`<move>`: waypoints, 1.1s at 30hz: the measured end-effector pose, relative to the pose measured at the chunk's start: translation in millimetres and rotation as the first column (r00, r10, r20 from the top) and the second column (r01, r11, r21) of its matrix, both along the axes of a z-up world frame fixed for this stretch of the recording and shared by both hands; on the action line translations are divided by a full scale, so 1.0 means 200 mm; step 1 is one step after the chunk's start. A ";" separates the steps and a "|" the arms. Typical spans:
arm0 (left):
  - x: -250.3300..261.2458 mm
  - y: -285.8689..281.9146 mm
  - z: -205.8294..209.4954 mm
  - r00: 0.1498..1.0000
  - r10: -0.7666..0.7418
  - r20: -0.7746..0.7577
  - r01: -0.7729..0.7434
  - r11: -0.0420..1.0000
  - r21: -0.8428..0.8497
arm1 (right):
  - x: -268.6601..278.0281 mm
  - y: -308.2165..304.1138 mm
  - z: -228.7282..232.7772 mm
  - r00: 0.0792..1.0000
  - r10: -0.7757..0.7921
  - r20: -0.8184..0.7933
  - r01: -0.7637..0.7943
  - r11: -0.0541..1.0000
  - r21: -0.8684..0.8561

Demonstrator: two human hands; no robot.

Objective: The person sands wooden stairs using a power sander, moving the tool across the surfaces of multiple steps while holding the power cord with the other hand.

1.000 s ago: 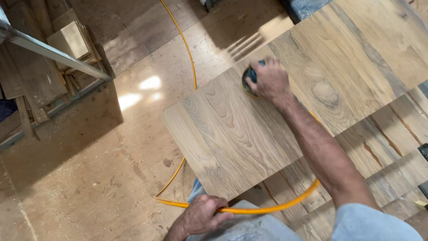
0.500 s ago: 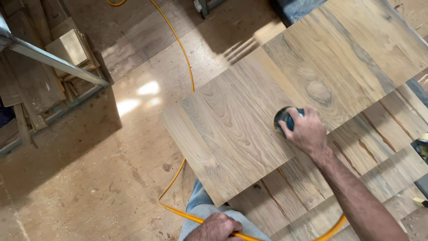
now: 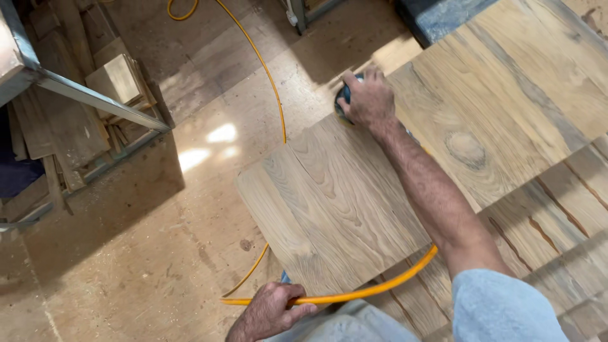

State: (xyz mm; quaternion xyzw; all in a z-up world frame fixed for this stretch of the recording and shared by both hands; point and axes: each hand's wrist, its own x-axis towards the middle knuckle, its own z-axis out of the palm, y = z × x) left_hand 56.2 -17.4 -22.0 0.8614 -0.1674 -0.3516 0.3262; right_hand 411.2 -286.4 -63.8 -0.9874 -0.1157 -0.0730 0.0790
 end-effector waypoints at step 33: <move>0.03 -0.08 -0.02 0.976 0.148 -0.162 -0.125 0.982 0.144 | 0.02 -0.04 0.02 0.996 -0.048 -0.069 0.050 0.999 0.022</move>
